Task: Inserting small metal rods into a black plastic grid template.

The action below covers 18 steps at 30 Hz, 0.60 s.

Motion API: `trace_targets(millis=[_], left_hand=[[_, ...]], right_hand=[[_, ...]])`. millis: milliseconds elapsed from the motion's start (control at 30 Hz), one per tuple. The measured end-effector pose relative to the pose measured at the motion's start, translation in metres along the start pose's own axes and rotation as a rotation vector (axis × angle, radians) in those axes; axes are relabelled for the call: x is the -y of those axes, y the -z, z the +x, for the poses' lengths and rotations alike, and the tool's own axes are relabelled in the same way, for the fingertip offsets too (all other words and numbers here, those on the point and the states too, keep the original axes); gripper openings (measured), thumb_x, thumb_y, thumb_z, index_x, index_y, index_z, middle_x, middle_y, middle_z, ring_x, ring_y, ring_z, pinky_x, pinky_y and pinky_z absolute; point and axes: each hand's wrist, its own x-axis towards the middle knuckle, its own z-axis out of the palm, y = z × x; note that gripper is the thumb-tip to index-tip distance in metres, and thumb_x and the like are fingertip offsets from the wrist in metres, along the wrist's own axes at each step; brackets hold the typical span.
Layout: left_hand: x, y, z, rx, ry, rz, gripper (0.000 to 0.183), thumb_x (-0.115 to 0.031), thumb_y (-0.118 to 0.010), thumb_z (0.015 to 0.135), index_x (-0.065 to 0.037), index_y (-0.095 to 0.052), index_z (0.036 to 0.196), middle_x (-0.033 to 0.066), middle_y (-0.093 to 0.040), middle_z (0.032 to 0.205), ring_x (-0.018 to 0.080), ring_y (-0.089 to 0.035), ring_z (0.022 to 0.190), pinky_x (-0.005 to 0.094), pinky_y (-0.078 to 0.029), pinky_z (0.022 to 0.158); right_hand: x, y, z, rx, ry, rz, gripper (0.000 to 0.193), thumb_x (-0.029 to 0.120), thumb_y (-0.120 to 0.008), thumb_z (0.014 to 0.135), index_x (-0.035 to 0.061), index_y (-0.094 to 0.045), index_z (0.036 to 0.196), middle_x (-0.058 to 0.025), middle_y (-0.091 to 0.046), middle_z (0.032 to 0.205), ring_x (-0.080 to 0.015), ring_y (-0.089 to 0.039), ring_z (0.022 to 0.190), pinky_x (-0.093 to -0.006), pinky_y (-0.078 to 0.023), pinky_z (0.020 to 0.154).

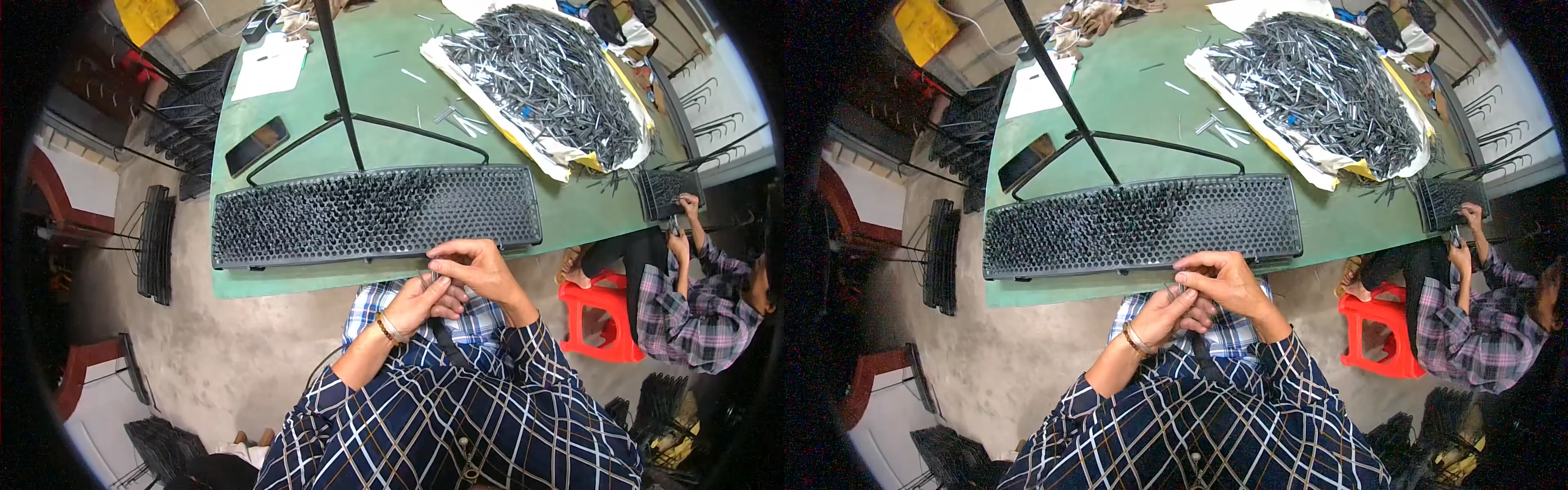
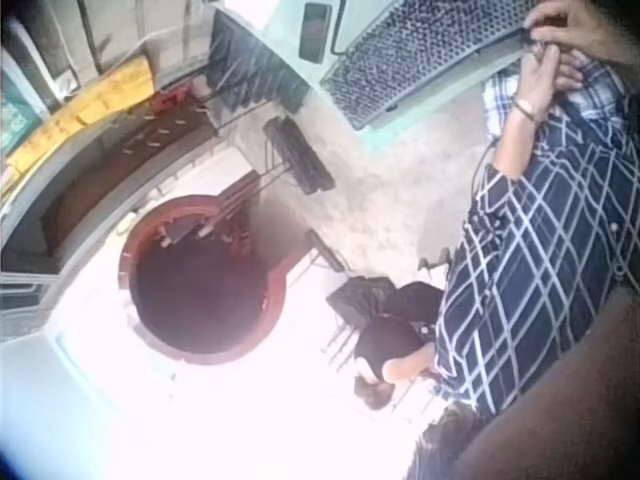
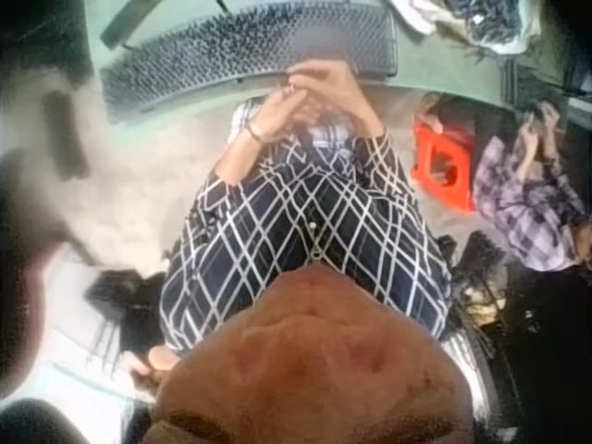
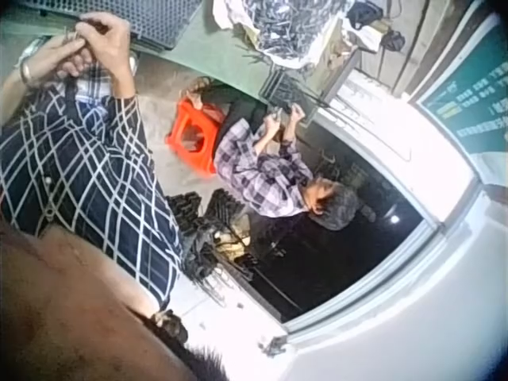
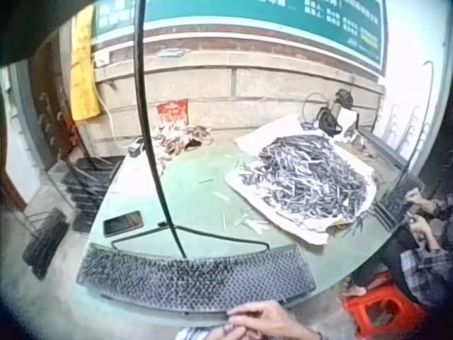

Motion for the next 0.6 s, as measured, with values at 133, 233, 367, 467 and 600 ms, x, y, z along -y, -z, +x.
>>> trace_targets(millis=[133,233,367,467,600], left_hand=[[-0.005,-0.005,-0.005,-0.047,0.021,0.009,0.035,-0.031,-0.039,0.096,0.001,-0.048,0.108,0.0111,-0.059,0.095,0.0154,-0.061,0.079,0.0277,-0.054,0.07],[0.0,-0.003,-0.002,-0.061,0.03,-0.042,0.033,-0.029,-0.039,0.097,0.001,-0.045,0.11,0.0122,-0.06,0.096,0.0164,-0.061,0.079,0.0272,-0.053,0.072],[0.001,-0.005,-0.001,-0.068,0.043,-0.03,0.032,-0.029,-0.038,0.097,-0.001,-0.046,0.108,0.0127,-0.06,0.095,0.0165,-0.061,0.079,0.0274,-0.053,0.071],[0.002,-0.006,0.004,-0.068,0.054,-0.032,0.033,-0.029,-0.038,0.097,-0.001,-0.045,0.11,0.0126,-0.061,0.095,0.0163,-0.061,0.079,0.0274,-0.053,0.07],[0.0,-0.011,0.014,-0.023,0.036,-0.02,0.034,-0.03,-0.036,0.097,-0.001,-0.045,0.112,0.0134,-0.06,0.095,0.0161,-0.061,0.077,0.0281,-0.054,0.069]], right_hand=[[0.002,-0.003,0.0,-0.052,0.031,0.024,0.019,0.012,-0.065,0.082,-0.001,-0.066,0.096,-0.0019,-0.064,0.074,-0.0045,-0.056,0.065,-0.0193,-0.045,0.057],[-0.001,-0.001,-0.001,-0.069,0.034,0.012,0.019,0.012,-0.065,0.082,-0.0006,-0.066,0.096,-0.0016,-0.064,0.074,-0.0044,-0.056,0.065,-0.0196,-0.045,0.057],[-0.003,0.001,-0.003,-0.079,0.037,0.016,0.02,0.012,-0.065,0.082,-0.0006,-0.065,0.098,-0.0018,-0.064,0.075,-0.0043,-0.056,0.065,-0.0198,-0.046,0.058],[-0.006,0.004,-0.007,-0.107,0.047,0.005,0.021,0.012,-0.065,0.082,-0.0008,-0.065,0.099,-0.0021,-0.064,0.075,-0.0042,-0.056,0.066,-0.0196,-0.046,0.059],[-0.002,0.015,-0.011,-0.136,0.068,-0.032,0.022,0.011,-0.065,0.082,-0.0008,-0.065,0.1,-0.0025,-0.064,0.075,-0.0042,-0.056,0.066,-0.0198,-0.046,0.059]])
